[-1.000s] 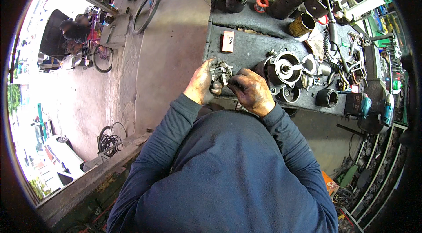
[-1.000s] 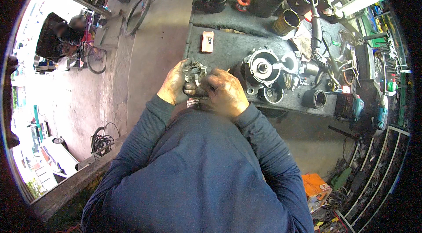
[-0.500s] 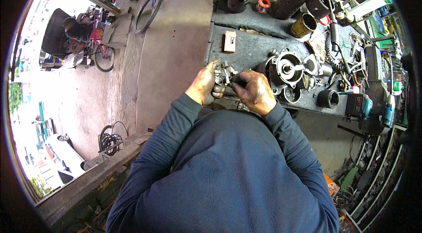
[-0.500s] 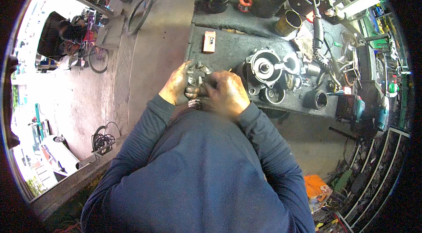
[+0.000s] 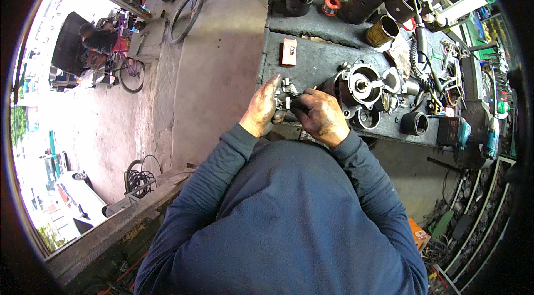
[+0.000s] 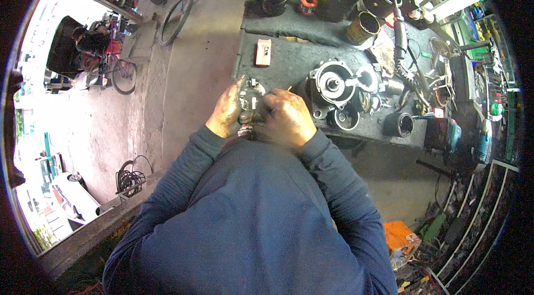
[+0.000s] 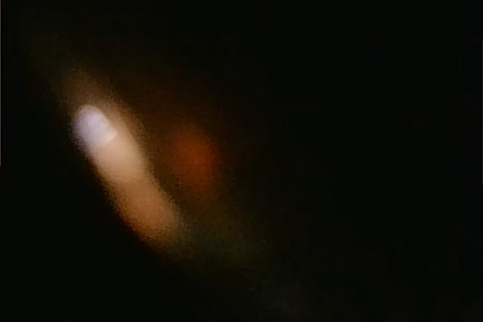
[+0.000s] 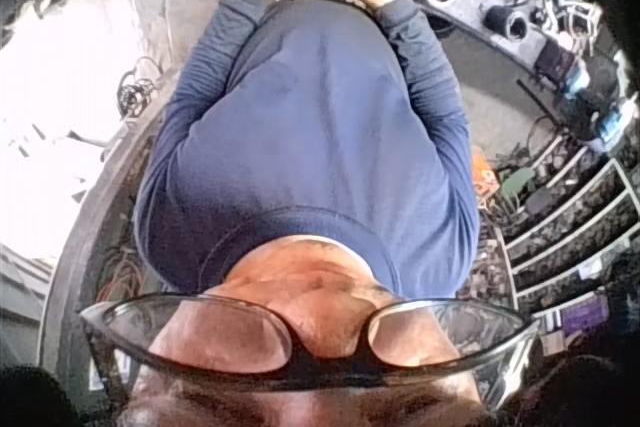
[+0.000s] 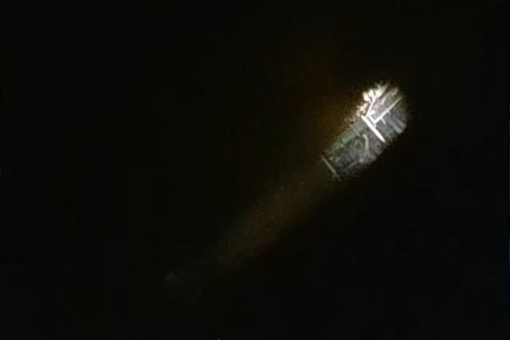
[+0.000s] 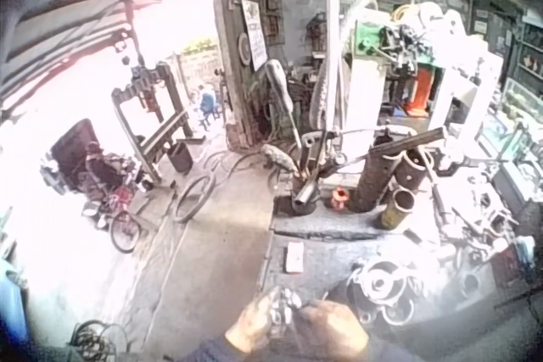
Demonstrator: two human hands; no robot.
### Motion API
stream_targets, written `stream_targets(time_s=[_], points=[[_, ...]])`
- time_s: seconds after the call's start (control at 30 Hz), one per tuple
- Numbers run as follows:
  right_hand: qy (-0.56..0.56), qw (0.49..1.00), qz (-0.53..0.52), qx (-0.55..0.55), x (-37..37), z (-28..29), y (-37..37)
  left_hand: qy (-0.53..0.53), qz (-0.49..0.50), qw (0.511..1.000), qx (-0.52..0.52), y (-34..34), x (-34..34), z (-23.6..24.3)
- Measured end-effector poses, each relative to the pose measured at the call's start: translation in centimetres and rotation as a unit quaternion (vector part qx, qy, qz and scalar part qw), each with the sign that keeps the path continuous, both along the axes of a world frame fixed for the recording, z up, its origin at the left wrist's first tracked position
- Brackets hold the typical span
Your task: The person walks through a workshop, picks up a small mechanical part, and uses pliers to manipulate it. They then move to a grinding machine to smooth the part's surface before returning to the workbench to continue handling the part and other components.
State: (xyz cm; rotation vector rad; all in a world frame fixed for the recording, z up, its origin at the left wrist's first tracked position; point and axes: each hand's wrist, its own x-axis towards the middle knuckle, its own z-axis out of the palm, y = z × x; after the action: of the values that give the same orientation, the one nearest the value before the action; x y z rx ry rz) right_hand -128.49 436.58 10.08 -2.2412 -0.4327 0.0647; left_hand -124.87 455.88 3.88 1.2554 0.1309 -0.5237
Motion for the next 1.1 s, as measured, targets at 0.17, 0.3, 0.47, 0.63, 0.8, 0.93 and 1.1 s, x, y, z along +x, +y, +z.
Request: stream_targets(time_s=[0.17, 0.3, 0.47, 0.63, 0.8, 0.93, 1.1], points=[[0.001, 0.999, 0.035, 0.036, 0.5, 0.5, -0.6, 0.108, -0.004, 0.991, -0.080, 0.4, -0.3, 1.0], [-0.018, 0.996, 0.085, 0.013, -0.6, 0.0, 0.2, 0.138, 0.096, 0.985, -0.036, -0.4, 0.7, 3.6], [0.023, 0.997, -0.002, 0.078, -0.9, 0.4, 0.4, 0.214, 0.042, 0.952, -0.213, 1.4, 1.9, 5.0], [-0.033, 0.998, 0.037, 0.034, -0.4, 2.6, -0.5, 0.227, -0.014, 0.949, -0.217, 1.9, 1.2, 4.0], [0.009, 0.996, -0.003, 0.086, -0.9, 0.4, 0.6, 0.210, -0.004, 0.943, -0.258, 1.3, 0.8, 1.1], [0.021, 0.996, 0.034, 0.082, -0.9, 1.6, 0.1, 0.266, 0.011, 0.935, -0.235, 1.5, 0.9, 2.0], [-0.008, 0.997, 0.035, 0.069, -0.8, 0.3, 0.1, 0.226, -0.009, 0.932, -0.283, 1.5, 0.9, 1.1]])
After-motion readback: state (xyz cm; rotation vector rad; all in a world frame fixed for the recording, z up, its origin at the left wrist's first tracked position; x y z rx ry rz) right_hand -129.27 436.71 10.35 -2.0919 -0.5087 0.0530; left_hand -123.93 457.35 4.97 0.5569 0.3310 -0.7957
